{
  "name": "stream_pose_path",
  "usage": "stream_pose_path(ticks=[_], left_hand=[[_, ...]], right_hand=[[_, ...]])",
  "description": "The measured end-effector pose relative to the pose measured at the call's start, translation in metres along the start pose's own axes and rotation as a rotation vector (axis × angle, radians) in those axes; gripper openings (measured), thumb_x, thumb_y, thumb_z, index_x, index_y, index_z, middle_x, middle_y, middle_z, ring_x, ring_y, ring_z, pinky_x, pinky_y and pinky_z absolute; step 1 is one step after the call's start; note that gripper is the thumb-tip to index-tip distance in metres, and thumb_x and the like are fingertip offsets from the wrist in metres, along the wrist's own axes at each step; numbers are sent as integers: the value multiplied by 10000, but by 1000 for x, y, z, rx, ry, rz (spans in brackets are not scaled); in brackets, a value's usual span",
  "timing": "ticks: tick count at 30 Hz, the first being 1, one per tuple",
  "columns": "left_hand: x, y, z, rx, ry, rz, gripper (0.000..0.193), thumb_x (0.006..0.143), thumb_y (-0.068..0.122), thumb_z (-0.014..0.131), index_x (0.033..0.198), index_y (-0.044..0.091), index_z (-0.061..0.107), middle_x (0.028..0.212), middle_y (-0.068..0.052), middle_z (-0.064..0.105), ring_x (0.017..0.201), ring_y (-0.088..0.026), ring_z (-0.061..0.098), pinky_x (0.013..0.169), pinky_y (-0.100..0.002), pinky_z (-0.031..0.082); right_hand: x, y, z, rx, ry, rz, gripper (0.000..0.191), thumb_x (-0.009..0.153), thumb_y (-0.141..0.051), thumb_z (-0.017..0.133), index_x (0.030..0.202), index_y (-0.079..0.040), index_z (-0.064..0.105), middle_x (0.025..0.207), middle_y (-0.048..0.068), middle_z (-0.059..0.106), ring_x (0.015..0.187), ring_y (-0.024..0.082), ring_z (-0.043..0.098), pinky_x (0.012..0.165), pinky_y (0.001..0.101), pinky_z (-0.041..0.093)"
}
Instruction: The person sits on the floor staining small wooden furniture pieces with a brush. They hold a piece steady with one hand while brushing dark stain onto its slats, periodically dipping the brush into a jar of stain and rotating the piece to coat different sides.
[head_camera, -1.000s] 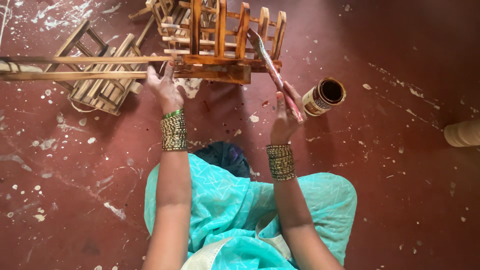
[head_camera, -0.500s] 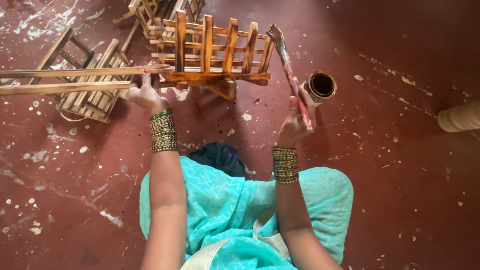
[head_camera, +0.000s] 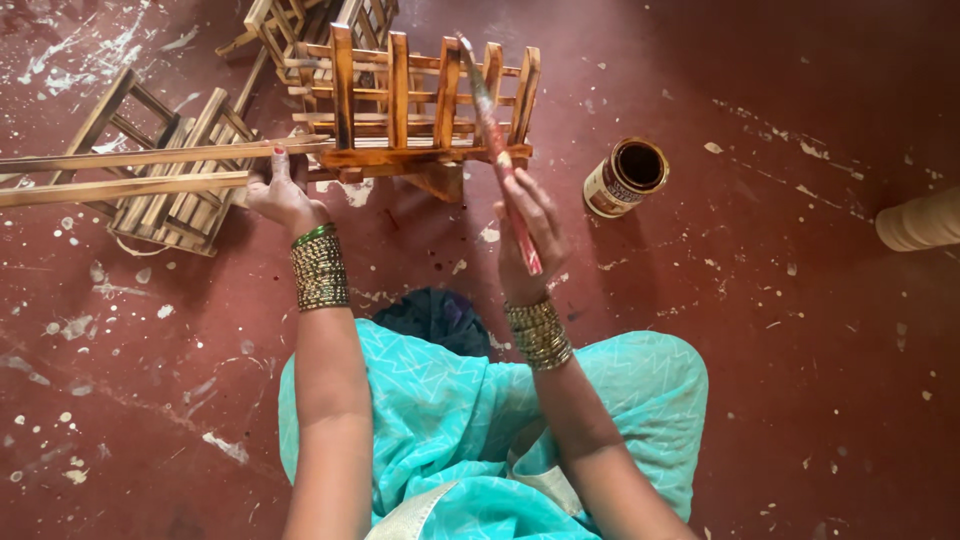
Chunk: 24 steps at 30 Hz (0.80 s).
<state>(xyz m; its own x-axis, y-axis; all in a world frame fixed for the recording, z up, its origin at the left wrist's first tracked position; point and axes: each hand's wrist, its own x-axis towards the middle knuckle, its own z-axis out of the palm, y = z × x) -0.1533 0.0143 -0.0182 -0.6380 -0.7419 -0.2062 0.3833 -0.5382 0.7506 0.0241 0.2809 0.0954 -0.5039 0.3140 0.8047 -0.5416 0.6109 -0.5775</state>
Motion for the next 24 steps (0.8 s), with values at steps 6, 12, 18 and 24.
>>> stream_pose_path(ticks=[6, 12, 18, 24], left_hand=[[-7, 2, 4, -68, 3, -29, 223, 823, -50, 793, 989, -59, 643, 956, -153, 696, 737, -226, 717, 644, -382, 679], [3, -4, 8, 213, 106, 40, 233, 868, -7, 856, 942, -102, 657, 862, -172, 691, 612, -210, 515, 501, -363, 482], [-3, -3, 9, -38, 45, 9, 179, 823, -74, 797, 914, -65, 643, 877, -154, 711, 637, -209, 711, 564, -356, 675], [-3, -6, 9, -8, 40, 50, 188, 848, -60, 810, 942, -85, 650, 893, -149, 709, 659, -205, 693, 568, -371, 666]], right_hand=[[11, 24, -14, -57, -195, -99, 267, 974, -20, 753, 1232, -83, 728, 1269, 142, 714, 1156, 270, 722, 928, 360, 623], [17, 16, -46, -80, -339, -183, 276, 939, -4, 768, 1203, -82, 735, 1271, 147, 705, 1135, 276, 708, 942, 371, 615], [46, 8, -33, -124, -368, -219, 321, 925, 37, 764, 1225, -71, 727, 1291, 151, 704, 1151, 303, 703, 961, 382, 595], [39, -17, -46, -71, -350, -125, 279, 930, 14, 782, 1194, -68, 743, 1266, 135, 711, 1123, 282, 717, 947, 369, 601]])
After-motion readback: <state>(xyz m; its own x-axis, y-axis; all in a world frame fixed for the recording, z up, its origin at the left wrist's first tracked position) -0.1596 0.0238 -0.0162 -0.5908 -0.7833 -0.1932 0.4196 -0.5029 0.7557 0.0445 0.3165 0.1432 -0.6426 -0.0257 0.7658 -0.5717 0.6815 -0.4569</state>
